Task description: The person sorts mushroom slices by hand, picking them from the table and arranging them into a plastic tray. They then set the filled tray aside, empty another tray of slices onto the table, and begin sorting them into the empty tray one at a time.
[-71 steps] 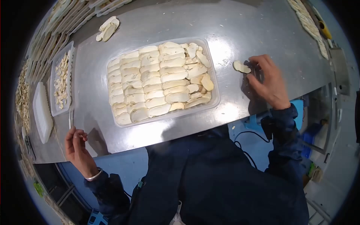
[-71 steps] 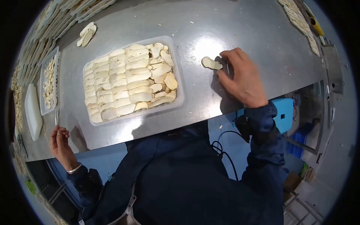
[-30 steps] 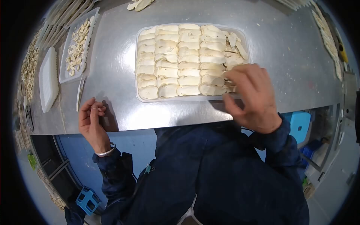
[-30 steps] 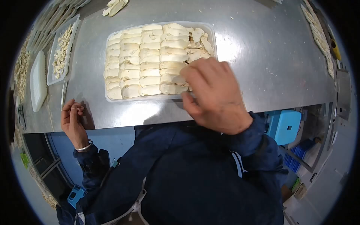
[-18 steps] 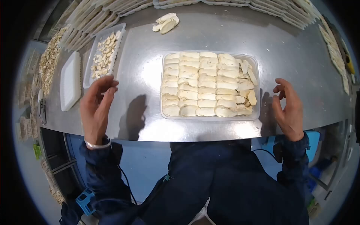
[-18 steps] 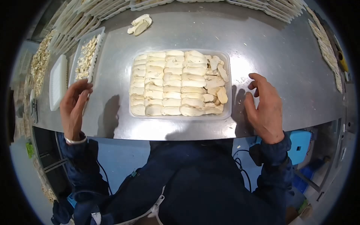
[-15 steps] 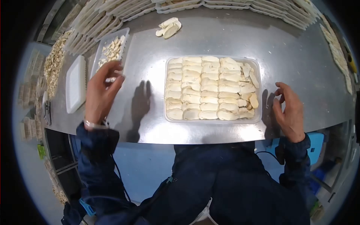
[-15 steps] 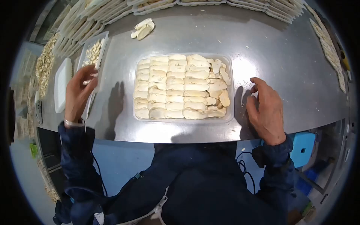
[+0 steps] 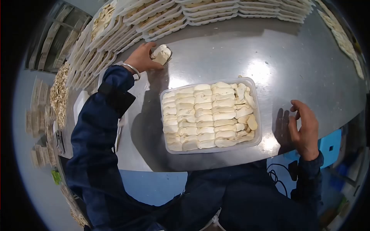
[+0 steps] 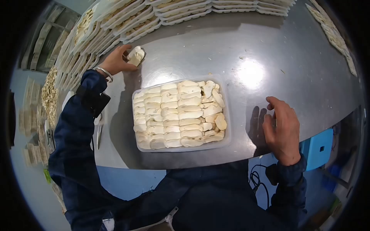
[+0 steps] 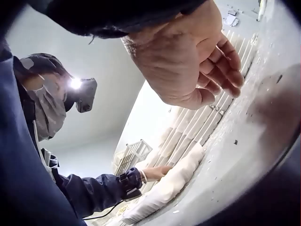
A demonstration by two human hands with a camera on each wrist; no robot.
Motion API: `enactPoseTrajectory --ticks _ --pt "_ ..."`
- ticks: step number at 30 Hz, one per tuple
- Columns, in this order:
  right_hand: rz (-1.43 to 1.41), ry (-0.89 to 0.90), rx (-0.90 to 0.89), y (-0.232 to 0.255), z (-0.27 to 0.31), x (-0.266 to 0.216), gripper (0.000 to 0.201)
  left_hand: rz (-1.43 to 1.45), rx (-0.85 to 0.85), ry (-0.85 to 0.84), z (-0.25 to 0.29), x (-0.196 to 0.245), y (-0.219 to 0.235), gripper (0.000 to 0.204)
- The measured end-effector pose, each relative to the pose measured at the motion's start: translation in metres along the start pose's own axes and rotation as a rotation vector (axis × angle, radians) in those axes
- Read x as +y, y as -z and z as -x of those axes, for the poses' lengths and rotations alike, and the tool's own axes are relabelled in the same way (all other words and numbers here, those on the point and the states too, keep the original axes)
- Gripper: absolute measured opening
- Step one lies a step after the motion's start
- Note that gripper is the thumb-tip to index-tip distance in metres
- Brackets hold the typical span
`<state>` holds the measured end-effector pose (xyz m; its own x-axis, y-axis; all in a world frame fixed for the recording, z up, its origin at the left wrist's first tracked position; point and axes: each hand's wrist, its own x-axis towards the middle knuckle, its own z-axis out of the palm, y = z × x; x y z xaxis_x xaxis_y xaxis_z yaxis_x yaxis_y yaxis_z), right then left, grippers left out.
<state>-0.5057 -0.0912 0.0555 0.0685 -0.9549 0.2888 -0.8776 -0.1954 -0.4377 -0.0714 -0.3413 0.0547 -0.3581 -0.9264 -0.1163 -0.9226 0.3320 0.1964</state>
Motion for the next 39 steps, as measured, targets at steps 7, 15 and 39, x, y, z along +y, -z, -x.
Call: enactPoseTrajectory --ticks 7,15,39 --pt "-0.013 0.007 0.001 -0.002 -0.001 0.011 0.036 0.197 -0.306 0.164 -0.029 0.046 0.011 0.068" --pt "-0.03 -0.035 0.038 0.008 -0.012 0.015 0.031 0.657 -0.291 -0.282 -0.044 0.144 0.021 0.053" --pt "0.284 0.413 -0.294 -0.031 -0.126 0.041 0.034 0.8 0.763 0.476 0.306 0.101 -0.106 0.028"
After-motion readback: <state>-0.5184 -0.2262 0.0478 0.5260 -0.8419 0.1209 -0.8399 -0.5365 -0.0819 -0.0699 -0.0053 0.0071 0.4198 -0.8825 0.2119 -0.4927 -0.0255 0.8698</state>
